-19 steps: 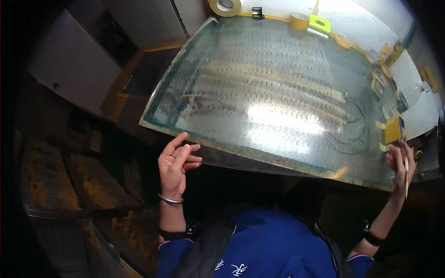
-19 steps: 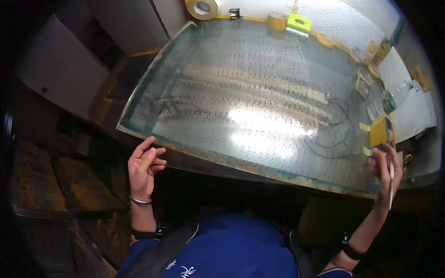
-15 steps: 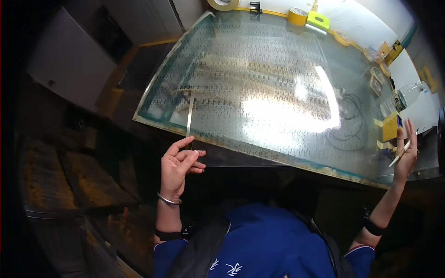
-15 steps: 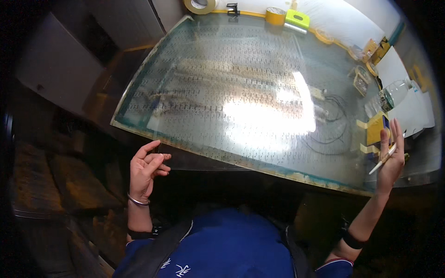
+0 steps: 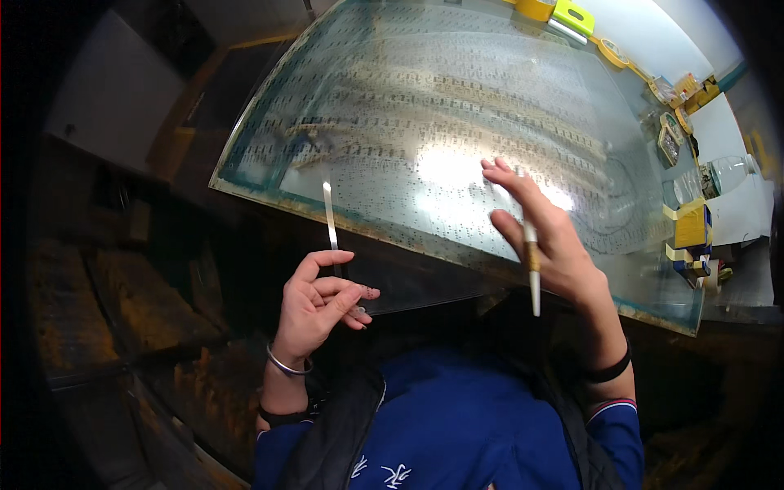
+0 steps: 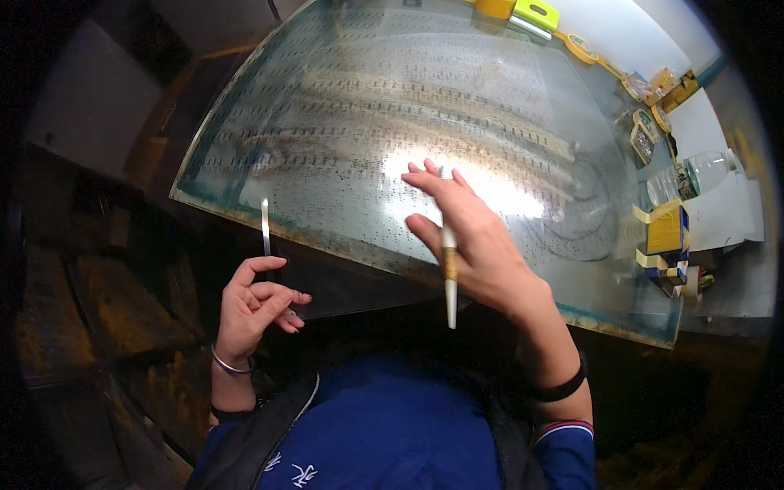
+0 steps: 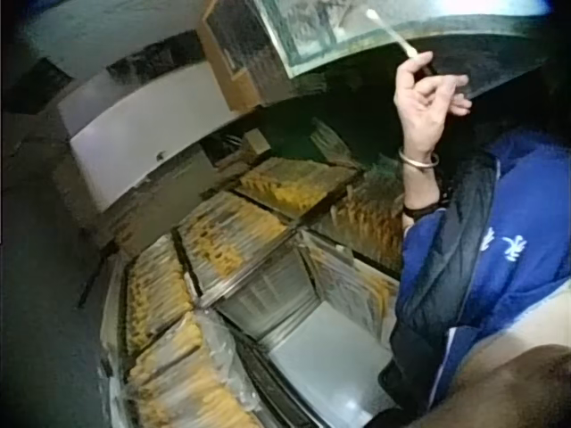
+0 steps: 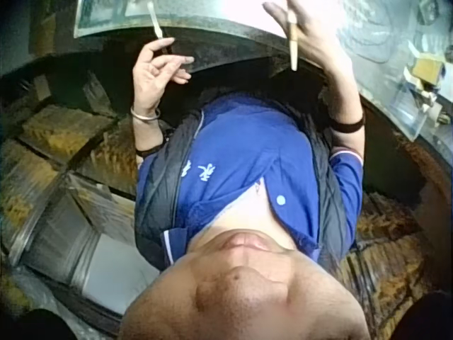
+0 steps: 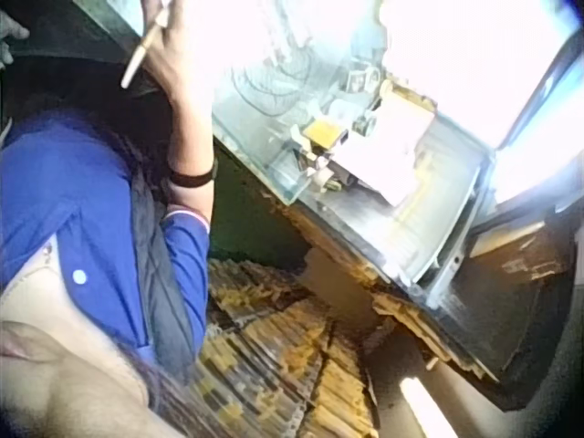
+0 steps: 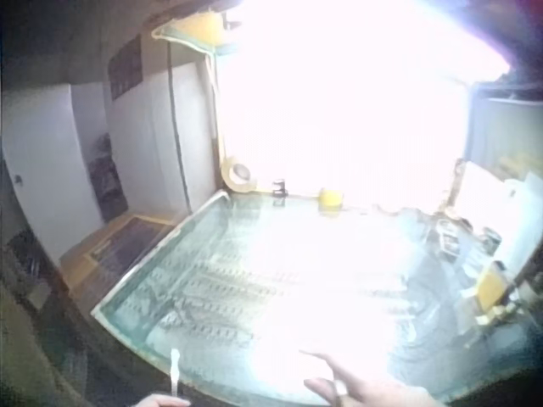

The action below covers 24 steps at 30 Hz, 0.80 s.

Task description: Clearing small holes in a large transparent stencil or acrylic sheet using a brush and a small pick tool.

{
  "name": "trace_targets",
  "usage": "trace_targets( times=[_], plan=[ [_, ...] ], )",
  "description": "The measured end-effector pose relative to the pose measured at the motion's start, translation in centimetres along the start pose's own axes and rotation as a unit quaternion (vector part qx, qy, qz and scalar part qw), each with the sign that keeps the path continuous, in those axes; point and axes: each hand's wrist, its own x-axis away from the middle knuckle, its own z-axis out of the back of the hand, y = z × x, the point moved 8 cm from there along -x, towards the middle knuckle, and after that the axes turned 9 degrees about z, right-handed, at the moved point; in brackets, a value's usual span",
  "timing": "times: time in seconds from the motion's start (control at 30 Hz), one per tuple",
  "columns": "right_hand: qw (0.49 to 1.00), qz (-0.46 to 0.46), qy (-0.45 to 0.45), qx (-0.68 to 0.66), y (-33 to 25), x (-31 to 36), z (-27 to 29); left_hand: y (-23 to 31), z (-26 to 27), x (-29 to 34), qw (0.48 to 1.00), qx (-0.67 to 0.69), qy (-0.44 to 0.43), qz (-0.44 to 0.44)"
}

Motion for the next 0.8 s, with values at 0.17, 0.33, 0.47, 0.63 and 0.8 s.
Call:
trace_targets(
  times=[0.17,0.33,0.47,0.63,0.8],
  plan=[
    [0.938,0.086,-0.258,-0.215,-4.3,0.8,-4.8,-0.2,0.0,0.1,1.0,0.009,-0.017,0.002],
    [0.921,-0.064,-0.065,-0.379,-1.7,2.4,-1.3,0.0,-0.2,-0.5,1.0,0.007,-0.022,-0.017],
    [0.938,-0.081,0.097,-0.322,0.6,3.0,0.6,0.7,-0.7,-1.7,0.999,0.025,-0.005,-0.025],
    [0.948,-0.116,0.13,-0.266,1.9,3.4,0.3,2.4,-0.7,-3.5,0.995,0.017,0.039,-0.089],
    [0.95,-0.128,0.137,-0.252,2.8,3.3,-0.5,3.2,-0.1,-3.7,0.982,-0.081,0.1,-0.14]
  ],
)
